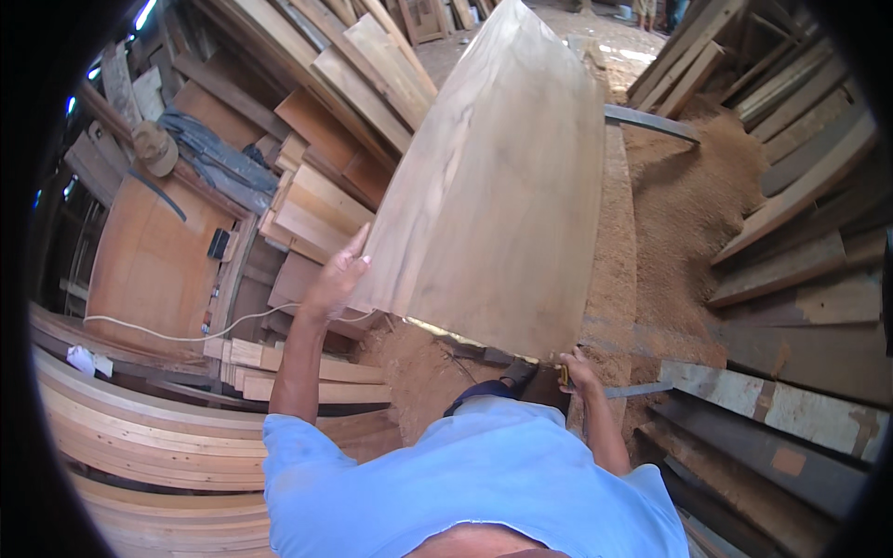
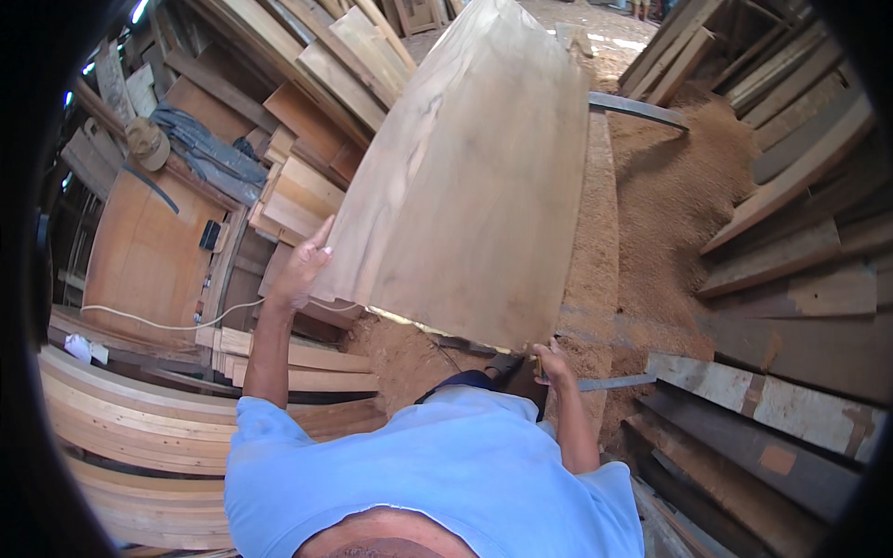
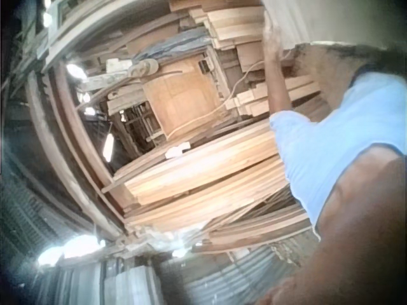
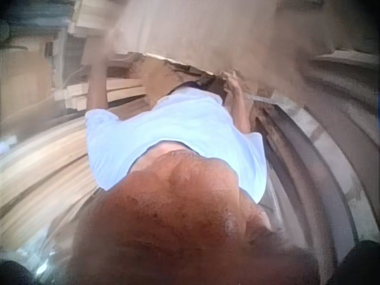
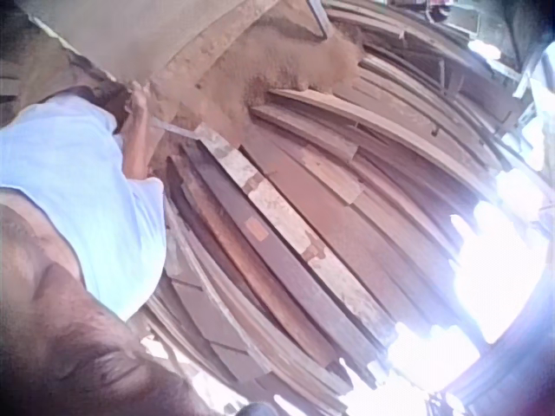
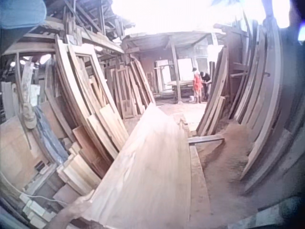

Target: The person measures a large piece of wood with a tape measure, checks the edge with a square, and then sands the edge of the wood using a power planer.

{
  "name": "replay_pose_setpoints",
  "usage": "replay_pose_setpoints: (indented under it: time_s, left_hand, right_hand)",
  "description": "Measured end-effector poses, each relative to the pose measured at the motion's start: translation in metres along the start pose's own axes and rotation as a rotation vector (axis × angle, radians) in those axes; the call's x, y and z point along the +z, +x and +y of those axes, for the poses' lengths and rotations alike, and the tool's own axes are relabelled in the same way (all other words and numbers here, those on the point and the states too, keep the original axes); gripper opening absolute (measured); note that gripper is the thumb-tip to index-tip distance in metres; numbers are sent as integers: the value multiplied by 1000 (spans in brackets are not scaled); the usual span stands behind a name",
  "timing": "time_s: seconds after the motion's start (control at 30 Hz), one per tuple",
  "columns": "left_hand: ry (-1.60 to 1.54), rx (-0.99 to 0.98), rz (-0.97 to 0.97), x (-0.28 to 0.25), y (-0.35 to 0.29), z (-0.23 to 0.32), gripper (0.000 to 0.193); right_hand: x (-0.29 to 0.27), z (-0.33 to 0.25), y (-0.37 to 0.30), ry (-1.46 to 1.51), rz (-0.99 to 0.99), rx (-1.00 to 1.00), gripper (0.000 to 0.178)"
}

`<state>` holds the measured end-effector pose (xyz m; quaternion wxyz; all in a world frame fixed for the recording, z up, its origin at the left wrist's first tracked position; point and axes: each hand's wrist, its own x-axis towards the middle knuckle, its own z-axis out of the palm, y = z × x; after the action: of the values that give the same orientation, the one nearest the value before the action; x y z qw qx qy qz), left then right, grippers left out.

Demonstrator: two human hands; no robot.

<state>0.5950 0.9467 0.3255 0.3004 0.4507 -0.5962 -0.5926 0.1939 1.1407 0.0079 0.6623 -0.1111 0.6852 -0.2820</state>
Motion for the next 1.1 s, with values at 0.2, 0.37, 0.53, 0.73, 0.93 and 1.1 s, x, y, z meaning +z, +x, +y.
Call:
replay_pose_setpoints:
  time_s: [0.2, 0.37, 0.53, 0.73, 0.93, 1.1]
  left_hand:
    - [89, -148, 212, -19, 2, -163, 59]
    - [38, -323, 228, 13, -5, -284, 60]
    - [17, -457, 203, 55, -5, -325, 59]
    - [47, -518, 172, 80, -8, -366, 67]
    - [47, -396, 205, 100, -14, -384, 72]
    - [45, -384, 164, 86, -10, -405, 66]
  right_hand:
    - [-47, 2, -5, -268, 207, 66, 87]
    - [-88, -6, -17, -405, 342, 41, 84]
    - [-132, 2, -12, -358, 380, 85, 80]
    - [-154, 0, -11, -423, 429, 133, 62]
    - [-130, -29, -32, -381, 285, 86, 48]
    - [-50, -50, -60, 354, -326, -131, 47]
